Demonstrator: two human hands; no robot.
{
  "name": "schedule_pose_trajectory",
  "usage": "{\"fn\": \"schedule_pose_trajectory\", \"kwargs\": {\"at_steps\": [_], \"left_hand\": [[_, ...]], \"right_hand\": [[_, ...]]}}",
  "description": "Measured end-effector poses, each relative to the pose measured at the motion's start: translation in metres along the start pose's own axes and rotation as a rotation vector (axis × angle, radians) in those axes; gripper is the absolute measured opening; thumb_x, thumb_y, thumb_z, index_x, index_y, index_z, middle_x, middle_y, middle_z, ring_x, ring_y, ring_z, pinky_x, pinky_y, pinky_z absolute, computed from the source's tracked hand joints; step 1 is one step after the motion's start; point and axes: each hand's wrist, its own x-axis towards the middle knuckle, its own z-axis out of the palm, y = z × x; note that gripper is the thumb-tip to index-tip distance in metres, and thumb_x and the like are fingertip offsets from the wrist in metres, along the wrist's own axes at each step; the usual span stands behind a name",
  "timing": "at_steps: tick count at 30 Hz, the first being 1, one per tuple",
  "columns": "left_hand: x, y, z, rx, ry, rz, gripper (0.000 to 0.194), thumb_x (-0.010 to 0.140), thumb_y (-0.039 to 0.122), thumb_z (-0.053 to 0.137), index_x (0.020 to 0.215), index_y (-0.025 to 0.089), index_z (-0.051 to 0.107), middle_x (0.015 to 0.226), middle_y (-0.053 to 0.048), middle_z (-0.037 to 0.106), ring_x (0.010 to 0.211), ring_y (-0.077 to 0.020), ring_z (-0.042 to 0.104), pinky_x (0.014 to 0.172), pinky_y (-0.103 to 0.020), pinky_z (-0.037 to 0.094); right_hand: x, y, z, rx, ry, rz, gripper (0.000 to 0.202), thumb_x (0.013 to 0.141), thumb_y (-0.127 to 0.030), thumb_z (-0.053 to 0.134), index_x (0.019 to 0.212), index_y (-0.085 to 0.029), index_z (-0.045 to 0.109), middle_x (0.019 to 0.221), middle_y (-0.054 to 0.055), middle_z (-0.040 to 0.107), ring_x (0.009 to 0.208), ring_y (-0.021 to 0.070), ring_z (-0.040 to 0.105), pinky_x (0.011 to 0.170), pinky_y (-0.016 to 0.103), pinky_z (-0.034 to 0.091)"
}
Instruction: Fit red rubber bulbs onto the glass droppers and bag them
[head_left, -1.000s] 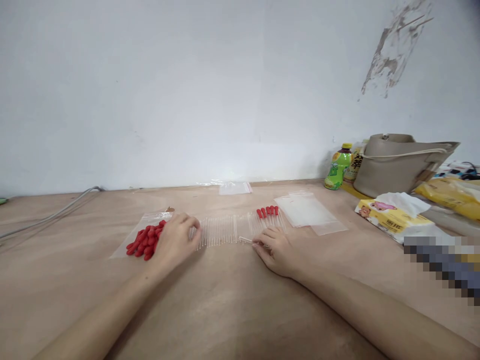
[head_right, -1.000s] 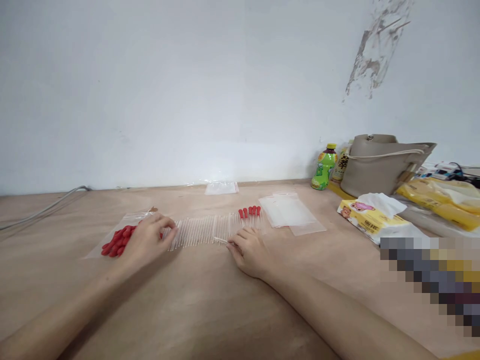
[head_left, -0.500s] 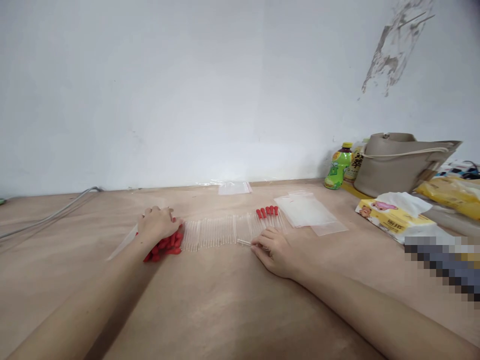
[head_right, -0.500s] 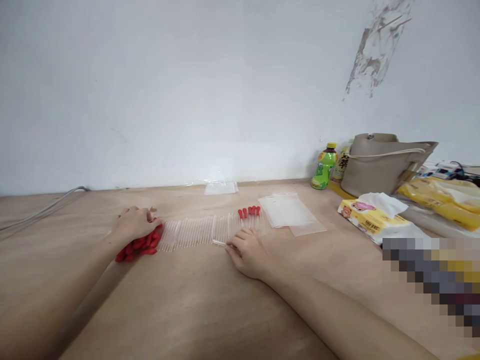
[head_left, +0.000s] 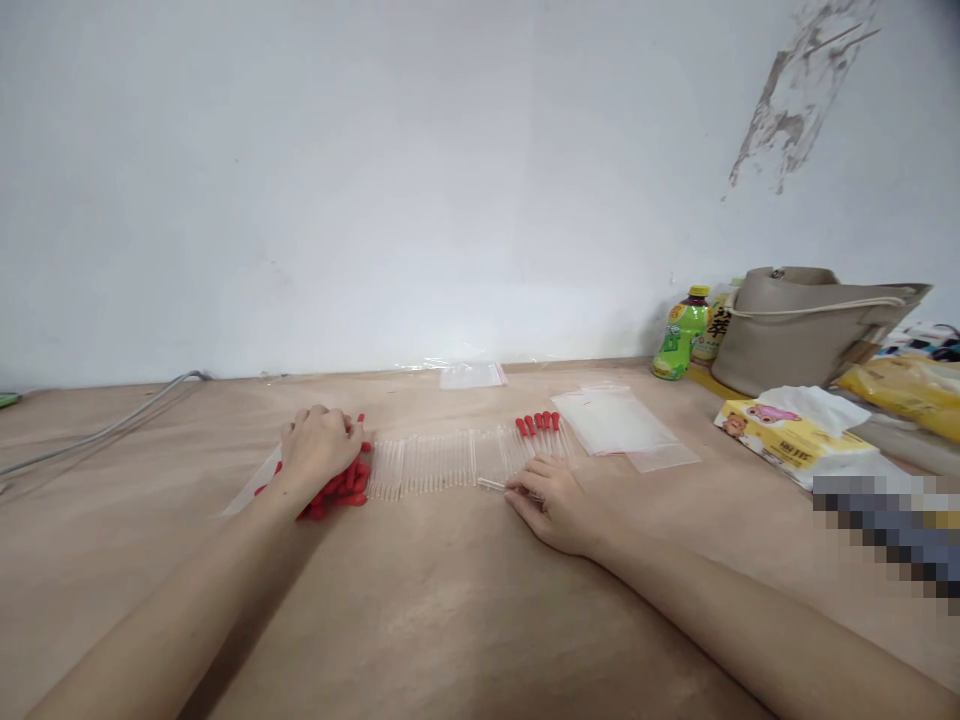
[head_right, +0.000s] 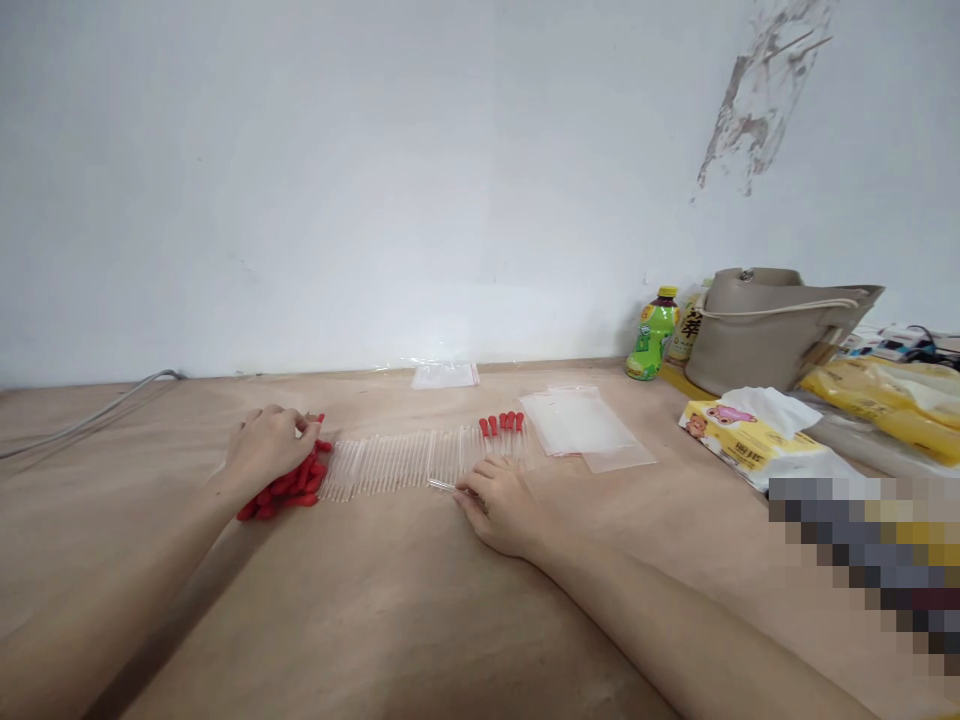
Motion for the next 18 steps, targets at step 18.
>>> {"fn": "schedule_pose_trajectory", "kwargs": {"at_steps": [18], "left_hand": [[-0.094,0.075,0.013,-0.772,-0.151,0.662,0.018,0.083,0.026,0.048,0.092,0.022,0.063,0.086,-0.004,0.053,0.075,-0.0159,0.052,0.068,-0.029,0.044]], "right_hand": [[0.009,-0.029,-0.038,-0.12,0.059,0.122,0.008,0.078,-0.021,0.051,0.078,-0.02,0.059,0.065,0.003,0.064,0.054,0.0142,0.055,0.049,0.024,0.038]]}}
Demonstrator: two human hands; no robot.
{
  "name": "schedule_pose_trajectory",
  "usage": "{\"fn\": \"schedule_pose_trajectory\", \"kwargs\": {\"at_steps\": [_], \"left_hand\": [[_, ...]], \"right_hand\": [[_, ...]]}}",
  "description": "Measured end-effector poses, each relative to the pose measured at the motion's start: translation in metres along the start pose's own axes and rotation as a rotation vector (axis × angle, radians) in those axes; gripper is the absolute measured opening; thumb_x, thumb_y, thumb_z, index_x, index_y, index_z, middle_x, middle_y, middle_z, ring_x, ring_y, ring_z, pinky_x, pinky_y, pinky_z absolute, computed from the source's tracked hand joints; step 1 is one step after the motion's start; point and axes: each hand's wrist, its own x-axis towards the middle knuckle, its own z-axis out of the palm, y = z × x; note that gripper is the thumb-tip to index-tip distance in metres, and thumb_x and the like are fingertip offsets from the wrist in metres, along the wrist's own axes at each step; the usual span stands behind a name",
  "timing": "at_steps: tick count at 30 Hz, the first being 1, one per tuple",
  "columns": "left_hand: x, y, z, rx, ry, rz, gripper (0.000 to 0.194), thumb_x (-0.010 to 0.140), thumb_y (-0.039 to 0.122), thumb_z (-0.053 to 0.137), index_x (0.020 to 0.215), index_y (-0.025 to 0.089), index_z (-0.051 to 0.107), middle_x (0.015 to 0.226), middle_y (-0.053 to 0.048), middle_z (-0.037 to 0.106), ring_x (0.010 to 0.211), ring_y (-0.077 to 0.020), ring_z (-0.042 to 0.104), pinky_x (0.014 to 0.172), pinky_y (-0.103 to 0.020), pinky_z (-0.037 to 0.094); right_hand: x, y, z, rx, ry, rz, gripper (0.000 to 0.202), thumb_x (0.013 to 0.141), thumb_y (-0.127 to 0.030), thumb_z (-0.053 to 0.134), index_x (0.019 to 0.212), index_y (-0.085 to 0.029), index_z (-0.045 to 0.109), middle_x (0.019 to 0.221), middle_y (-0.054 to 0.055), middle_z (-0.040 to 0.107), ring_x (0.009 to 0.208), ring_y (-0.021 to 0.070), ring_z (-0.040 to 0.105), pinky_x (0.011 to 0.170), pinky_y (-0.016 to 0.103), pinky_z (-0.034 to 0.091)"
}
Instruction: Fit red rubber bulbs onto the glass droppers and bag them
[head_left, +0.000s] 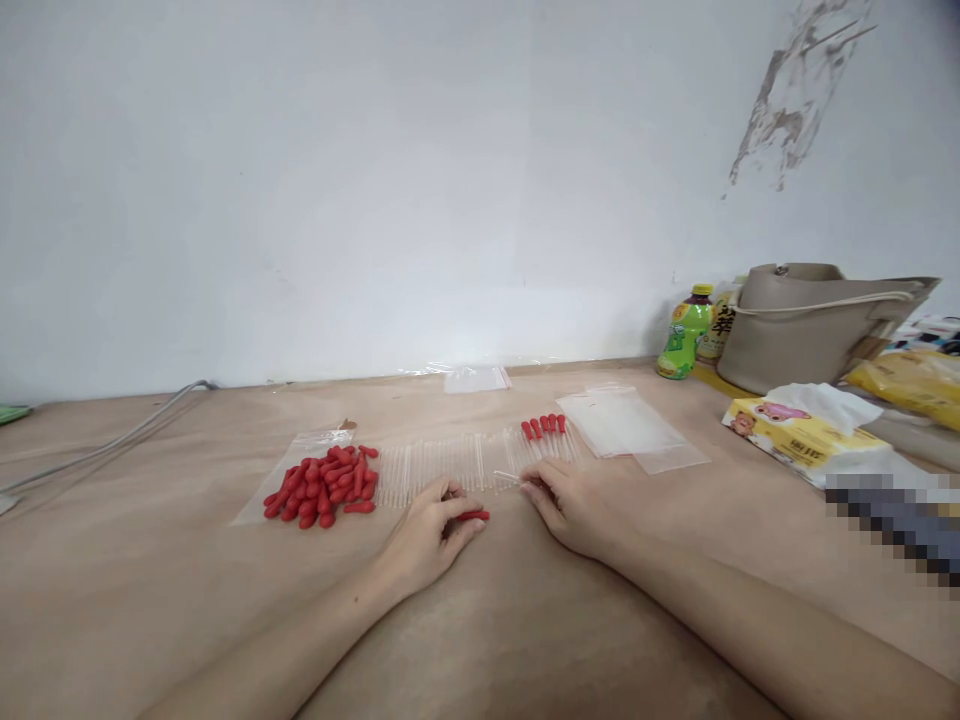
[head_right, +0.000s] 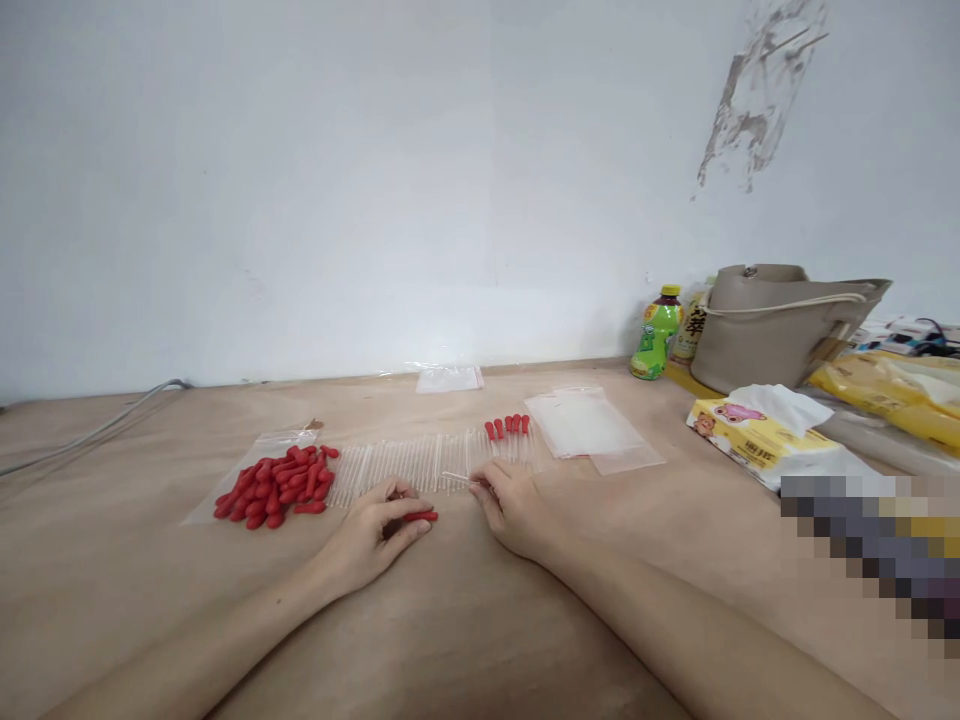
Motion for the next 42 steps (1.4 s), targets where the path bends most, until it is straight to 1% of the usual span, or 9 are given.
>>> {"fn": "schedule_pose_trajectory", "kwargs": {"at_steps": [6,11,14,17,25,30,33,38,42], "left_hand": [[-0.001,0.003,0.001,-0.079,0.093,-0.052,0.016,0.086,0.025,0.042,0.09,0.019,0.058,0.084,-0.003,0.058,0.078,-0.0157,0.054,0.071,-0.028,0.044],[-0.003,0.002,0.0,-0.109,0.106,-0.073,0.016,0.087,0.025,0.04,0.091,0.019,0.054,0.083,-0.001,0.062,0.074,-0.0149,0.057,0.067,-0.026,0.044],[-0.003,0.001,0.001,-0.095,0.099,-0.109,0.016,0.087,0.026,0.039,0.09,0.018,0.053,0.074,0.0,0.061,0.067,-0.0142,0.057,0.063,-0.025,0.044],[-0.003,0.002,0.001,-0.105,0.087,-0.127,0.017,0.087,0.028,0.039,0.09,0.019,0.053,0.07,0.0,0.06,0.065,-0.014,0.057,0.061,-0.024,0.045],[-0.002,0.001,0.003,-0.162,0.095,-0.077,0.019,0.086,0.028,0.043,0.094,0.019,0.058,0.072,0.0,0.063,0.063,-0.0131,0.057,0.059,-0.023,0.046],[-0.005,-0.001,0.004,-0.2,0.05,-0.063,0.021,0.087,0.026,0.04,0.09,0.018,0.06,0.066,0.0,0.06,0.058,-0.0112,0.054,0.056,-0.021,0.044],[-0.006,0.002,0.001,-0.184,0.013,-0.047,0.021,0.087,0.026,0.04,0.088,0.019,0.06,0.07,0.0,0.061,0.061,-0.0116,0.056,0.059,-0.022,0.045],[-0.006,0.006,-0.002,-0.124,-0.025,0.01,0.02,0.087,0.026,0.042,0.086,0.02,0.061,0.079,-0.001,0.064,0.072,-0.0134,0.058,0.067,-0.024,0.045],[-0.007,0.001,0.003,-0.076,0.002,0.043,0.018,0.086,0.026,0.044,0.092,0.021,0.06,0.083,-0.001,0.065,0.075,-0.0142,0.059,0.068,-0.025,0.046]], "right_hand": [[-0.008,0.005,0.015,0.131,-0.015,-0.056,0.016,0.082,-0.02,0.045,0.089,-0.02,0.059,0.077,0.003,0.064,0.065,0.0128,0.057,0.058,0.023,0.042],[-0.015,0.009,0.031,0.232,-0.036,-0.096,0.018,0.082,-0.019,0.044,0.094,-0.02,0.058,0.08,0.002,0.062,0.072,0.0131,0.056,0.068,0.026,0.042],[-0.017,0.01,0.035,0.246,-0.041,-0.114,0.018,0.082,-0.02,0.044,0.094,-0.019,0.058,0.079,0.003,0.061,0.071,0.013,0.055,0.068,0.027,0.041],[-0.017,0.012,0.037,0.241,-0.056,-0.135,0.018,0.083,-0.02,0.043,0.095,-0.019,0.057,0.079,0.003,0.061,0.071,0.0127,0.055,0.068,0.027,0.04],[-0.014,0.013,0.036,0.287,-0.095,-0.133,0.02,0.084,-0.023,0.045,0.097,-0.022,0.06,0.077,0.002,0.063,0.069,0.0124,0.056,0.067,0.026,0.04],[-0.01,0.014,0.034,0.305,-0.193,-0.14,0.023,0.085,-0.022,0.043,0.1,-0.025,0.061,0.079,0.001,0.062,0.072,0.0124,0.055,0.069,0.026,0.039],[-0.009,0.015,0.031,0.281,-0.242,-0.156,0.024,0.085,-0.022,0.043,0.099,-0.027,0.062,0.077,0.0,0.062,0.07,0.0116,0.054,0.069,0.027,0.038],[-0.012,0.014,0.029,0.127,-0.207,-0.173,0.022,0.083,-0.023,0.046,0.095,-0.028,0.063,0.077,-0.001,0.062,0.064,0.0118,0.051,0.066,0.028,0.035],[-0.017,0.017,0.037,0.097,-0.134,-0.205,0.022,0.083,-0.021,0.044,0.09,-0.024,0.064,0.076,0.001,0.062,0.066,0.0123,0.052,0.068,0.029,0.036]]}}
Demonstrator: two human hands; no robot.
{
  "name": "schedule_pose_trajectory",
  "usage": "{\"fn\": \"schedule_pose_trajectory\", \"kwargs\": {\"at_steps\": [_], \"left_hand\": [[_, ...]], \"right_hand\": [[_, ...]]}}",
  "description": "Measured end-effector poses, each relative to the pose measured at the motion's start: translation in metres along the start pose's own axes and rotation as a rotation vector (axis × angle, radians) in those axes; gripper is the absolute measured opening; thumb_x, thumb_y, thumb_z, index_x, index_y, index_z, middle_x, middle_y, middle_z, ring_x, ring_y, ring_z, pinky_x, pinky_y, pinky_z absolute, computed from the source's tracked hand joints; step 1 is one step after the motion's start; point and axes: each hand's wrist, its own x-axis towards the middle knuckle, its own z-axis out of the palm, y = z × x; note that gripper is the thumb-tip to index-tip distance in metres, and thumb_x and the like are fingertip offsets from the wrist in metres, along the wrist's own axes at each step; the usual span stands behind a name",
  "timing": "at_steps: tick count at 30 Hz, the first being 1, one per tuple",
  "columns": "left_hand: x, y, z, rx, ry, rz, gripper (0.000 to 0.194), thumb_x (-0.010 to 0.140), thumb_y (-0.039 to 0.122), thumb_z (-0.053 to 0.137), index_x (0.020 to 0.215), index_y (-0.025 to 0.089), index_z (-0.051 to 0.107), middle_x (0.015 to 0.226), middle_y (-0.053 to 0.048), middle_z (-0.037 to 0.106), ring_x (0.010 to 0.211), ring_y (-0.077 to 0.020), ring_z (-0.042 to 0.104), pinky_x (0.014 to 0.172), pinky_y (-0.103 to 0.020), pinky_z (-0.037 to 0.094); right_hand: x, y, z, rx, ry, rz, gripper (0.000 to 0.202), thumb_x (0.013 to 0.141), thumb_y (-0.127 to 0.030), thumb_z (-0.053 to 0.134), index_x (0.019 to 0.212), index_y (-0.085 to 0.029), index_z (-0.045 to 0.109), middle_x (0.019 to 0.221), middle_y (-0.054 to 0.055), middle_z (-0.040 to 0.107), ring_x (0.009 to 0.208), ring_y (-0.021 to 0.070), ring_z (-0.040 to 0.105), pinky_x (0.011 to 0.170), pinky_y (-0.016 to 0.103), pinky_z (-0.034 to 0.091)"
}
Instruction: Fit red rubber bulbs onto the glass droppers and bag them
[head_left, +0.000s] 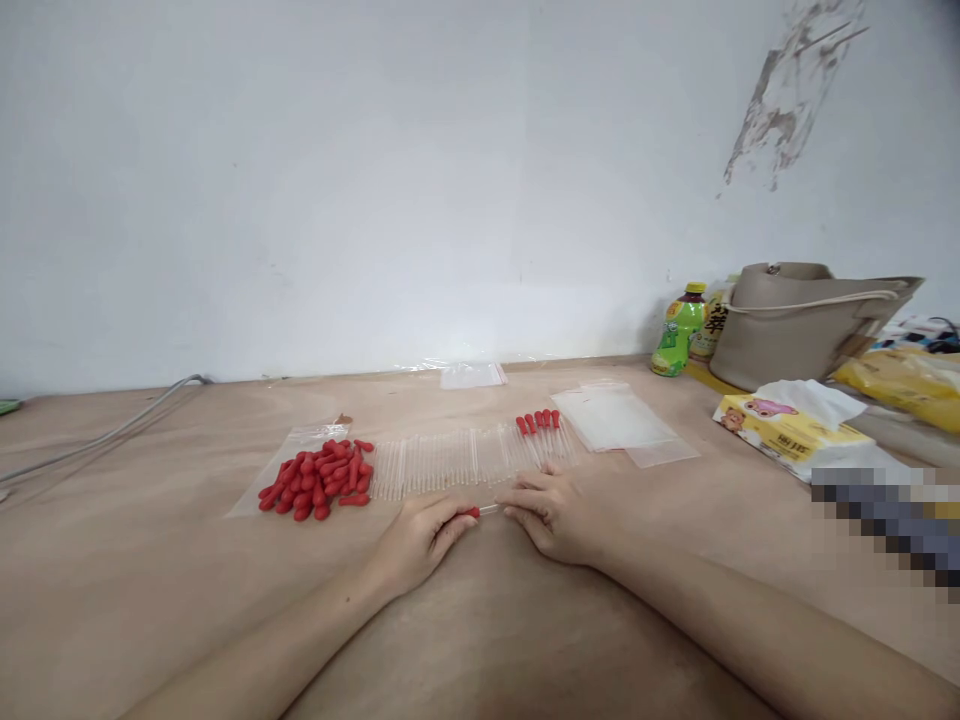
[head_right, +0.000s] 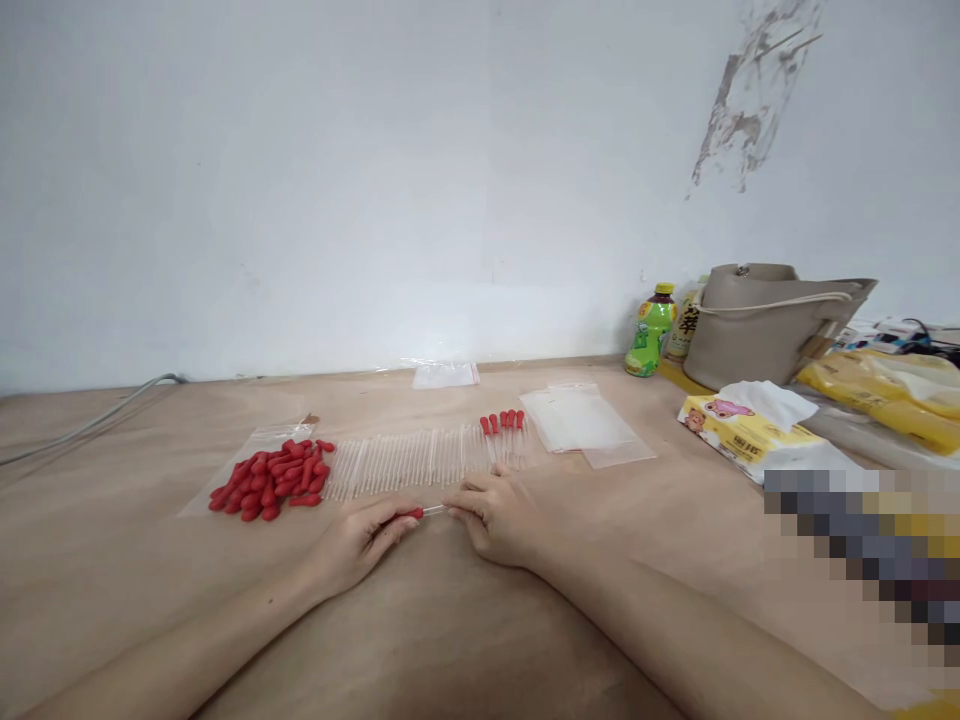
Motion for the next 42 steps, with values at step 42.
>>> {"fn": "schedule_pose_trajectory", "kwargs": {"at_steps": [42], "left_hand": [[-0.003,-0.002,0.001,0.02,0.032,0.036,0.017,0.084,0.026,0.046,0.091,0.018,0.06,0.077,-0.002,0.064,0.069,-0.013,0.058,0.065,-0.024,0.046]], "right_hand": [[0.007,-0.016,-0.006,0.033,-0.007,0.018,0.022,0.084,-0.022,0.039,0.075,-0.016,0.058,0.068,0.002,0.059,0.061,0.0099,0.052,0.057,0.02,0.038]]}}
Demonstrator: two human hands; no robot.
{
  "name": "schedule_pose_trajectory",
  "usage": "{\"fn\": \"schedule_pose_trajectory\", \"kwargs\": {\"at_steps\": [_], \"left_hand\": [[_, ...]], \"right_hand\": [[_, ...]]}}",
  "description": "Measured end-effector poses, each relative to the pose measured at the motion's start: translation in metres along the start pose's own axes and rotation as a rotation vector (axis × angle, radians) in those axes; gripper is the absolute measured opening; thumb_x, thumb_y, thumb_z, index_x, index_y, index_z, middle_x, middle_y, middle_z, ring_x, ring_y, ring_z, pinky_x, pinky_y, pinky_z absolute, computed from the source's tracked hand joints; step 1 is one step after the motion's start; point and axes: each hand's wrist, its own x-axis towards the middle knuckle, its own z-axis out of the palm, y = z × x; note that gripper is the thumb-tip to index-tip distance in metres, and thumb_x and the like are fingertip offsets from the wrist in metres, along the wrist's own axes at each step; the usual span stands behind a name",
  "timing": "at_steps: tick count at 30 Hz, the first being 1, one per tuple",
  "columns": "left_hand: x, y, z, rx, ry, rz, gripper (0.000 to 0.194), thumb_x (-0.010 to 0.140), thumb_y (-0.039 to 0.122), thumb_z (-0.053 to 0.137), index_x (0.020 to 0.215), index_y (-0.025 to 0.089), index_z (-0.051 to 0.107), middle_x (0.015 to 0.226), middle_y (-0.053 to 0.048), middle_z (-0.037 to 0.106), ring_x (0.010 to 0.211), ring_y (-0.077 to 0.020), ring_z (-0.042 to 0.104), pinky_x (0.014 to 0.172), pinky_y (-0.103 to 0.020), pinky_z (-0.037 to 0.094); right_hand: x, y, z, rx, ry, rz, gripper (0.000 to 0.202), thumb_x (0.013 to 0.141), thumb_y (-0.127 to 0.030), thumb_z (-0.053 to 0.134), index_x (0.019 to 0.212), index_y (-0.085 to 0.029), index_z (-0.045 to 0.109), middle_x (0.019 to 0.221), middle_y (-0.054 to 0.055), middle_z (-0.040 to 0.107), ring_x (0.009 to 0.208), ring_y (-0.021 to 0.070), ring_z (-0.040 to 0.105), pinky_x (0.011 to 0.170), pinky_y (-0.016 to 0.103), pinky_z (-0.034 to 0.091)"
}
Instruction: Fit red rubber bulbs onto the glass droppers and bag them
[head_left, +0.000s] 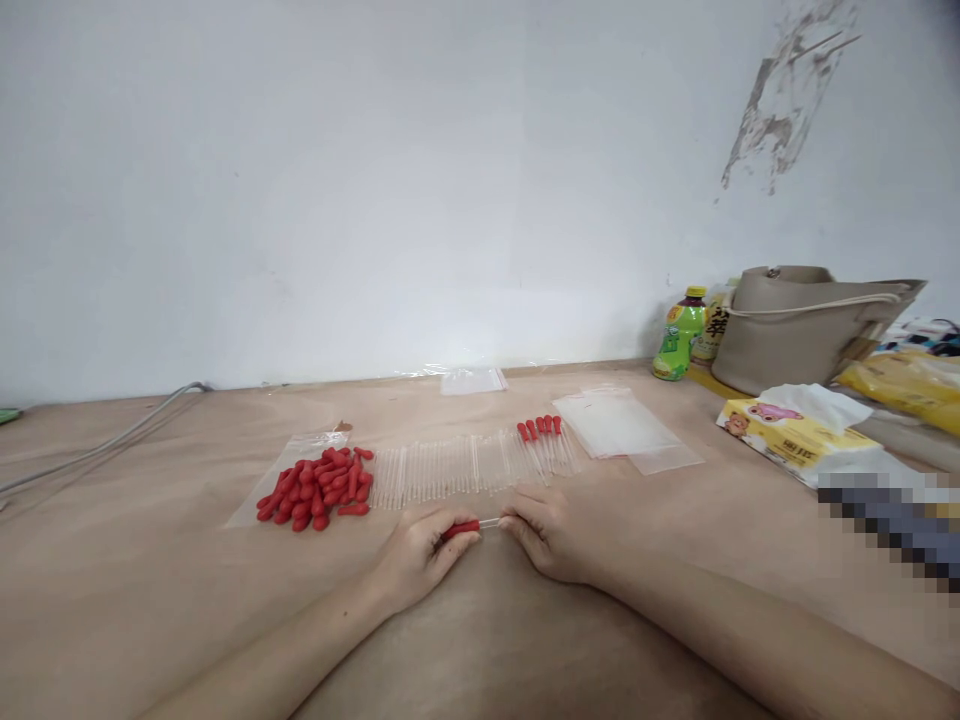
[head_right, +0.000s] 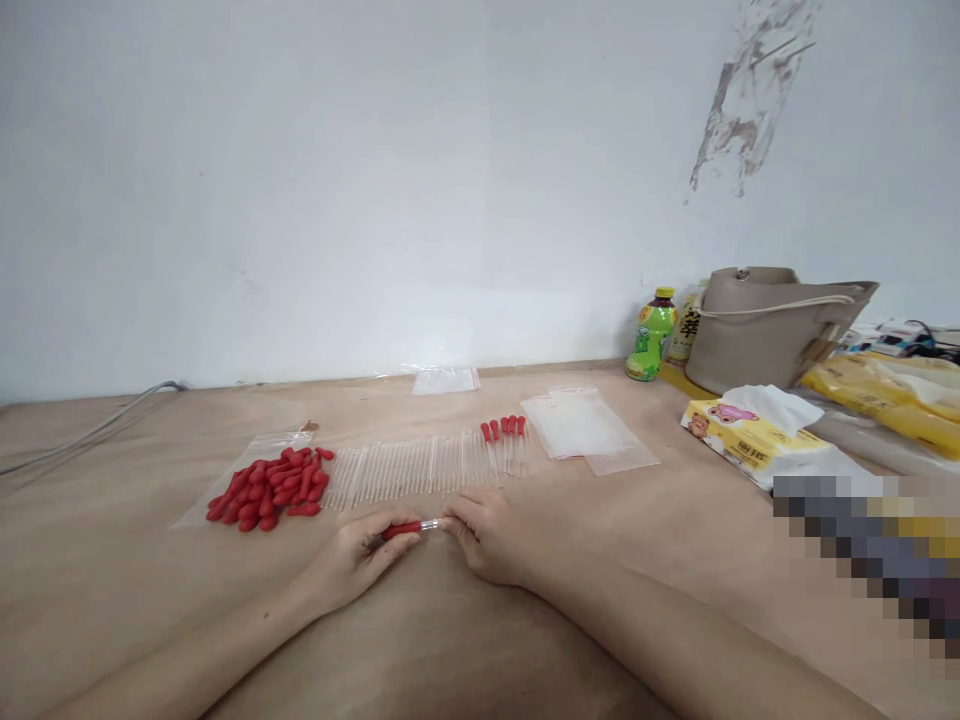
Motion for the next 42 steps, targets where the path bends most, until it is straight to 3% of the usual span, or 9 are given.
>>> {"fn": "schedule_pose_trajectory", "kwargs": {"at_steps": [6,12,20,25,27,29,30,34,42], "left_hand": [[0.0,-0.003,0.001,0.014,-0.009,0.012,0.017,0.084,0.027,0.046,0.09,0.018,0.06,0.077,-0.002,0.064,0.069,-0.013,0.058,0.065,-0.023,0.046],[-0.001,-0.003,-0.001,0.024,-0.017,0.037,0.019,0.086,0.027,0.044,0.094,0.02,0.06,0.08,-0.002,0.064,0.072,-0.0137,0.058,0.068,-0.025,0.046],[-0.002,0.0,-0.003,0.048,0.019,0.046,0.019,0.084,0.025,0.047,0.099,0.019,0.055,0.081,-0.003,0.06,0.069,-0.0137,0.056,0.064,-0.026,0.046],[-0.001,0.0,-0.003,0.022,0.049,-0.07,0.038,0.082,0.025,0.047,0.119,0.02,0.038,0.082,-0.002,0.052,0.062,-0.0116,0.051,0.058,-0.024,0.046],[-0.001,-0.001,-0.002,0.027,0.028,-0.065,0.037,0.082,0.023,0.047,0.118,0.021,0.039,0.087,-0.003,0.051,0.065,-0.0118,0.051,0.059,-0.025,0.046],[-0.001,-0.002,-0.002,0.031,0.011,-0.051,0.033,0.082,0.022,0.046,0.115,0.021,0.042,0.089,-0.003,0.051,0.067,-0.0121,0.051,0.061,-0.025,0.045],[-0.001,-0.002,-0.002,0.032,0.007,-0.045,0.031,0.082,0.021,0.046,0.113,0.02,0.044,0.088,-0.003,0.051,0.067,-0.0123,0.051,0.062,-0.026,0.045],[0.0,-0.002,-0.001,0.023,0.008,-0.037,0.025,0.082,0.022,0.046,0.107,0.019,0.048,0.085,-0.003,0.052,0.066,-0.0126,0.05,0.062,-0.026,0.044],[0.001,-0.001,-0.002,0.016,-0.007,-0.036,0.024,0.082,0.022,0.045,0.106,0.02,0.049,0.084,-0.004,0.052,0.067,-0.0133,0.05,0.061,-0.026,0.044]], "right_hand": [[0.0,-0.001,0.002,-0.061,-0.068,0.04,0.023,0.085,-0.023,0.04,0.073,-0.016,0.058,0.069,0.002,0.059,0.061,0.01,0.052,0.056,0.02,0.036],[0.0,0.002,0.006,0.017,-0.105,0.077,0.023,0.087,-0.023,0.037,0.075,-0.017,0.057,0.071,0.001,0.06,0.064,0.0096,0.051,0.058,0.02,0.036],[0.012,-0.009,-0.018,-0.119,-0.208,-0.019,0.018,0.082,-0.018,0.044,0.071,-0.016,0.057,0.071,0.004,0.06,0.069,0.0139,0.052,0.063,0.024,0.036],[0.02,0.028,-0.04,-0.093,-0.132,0.281,0.019,0.078,-0.018,0.046,0.063,-0.015,0.057,0.064,0.002,0.059,0.059,0.0109,0.051,0.055,0.02,0.034],[0.024,0.054,-0.05,-0.086,-0.089,0.521,0.028,0.08,-0.027,0.043,0.059,-0.015,0.057,0.054,0.001,0.057,0.051,0.0103,0.051,0.05,0.02,0.032],[0.027,0.079,-0.056,-0.064,-0.149,0.789,0.031,0.079,-0.032,0.043,0.059,-0.015,0.059,0.049,0.001,0.057,0.047,0.0097,0.052,0.049,0.019,0.034],[0.028,0.09,-0.057,-0.082,-0.159,0.836,0.032,0.078,-0.032,0.043,0.057,-0.014,0.059,0.047,0.002,0.057,0.045,0.0102,0.052,0.048,0.019,0.034],[0.027,0.115,-0.048,-0.171,-0.162,0.913,0.034,0.073,-0.036,0.049,0.05,-0.012,0.059,0.051,0.01,0.06,0.052,0.0158,0.056,0.049,0.022,0.035],[0.018,0.122,-0.03,-0.255,-0.161,0.932,0.026,0.071,-0.031,0.051,0.066,-0.01,0.064,0.072,0.017,0.064,0.068,0.0207,0.06,0.055,0.024,0.037]]}}
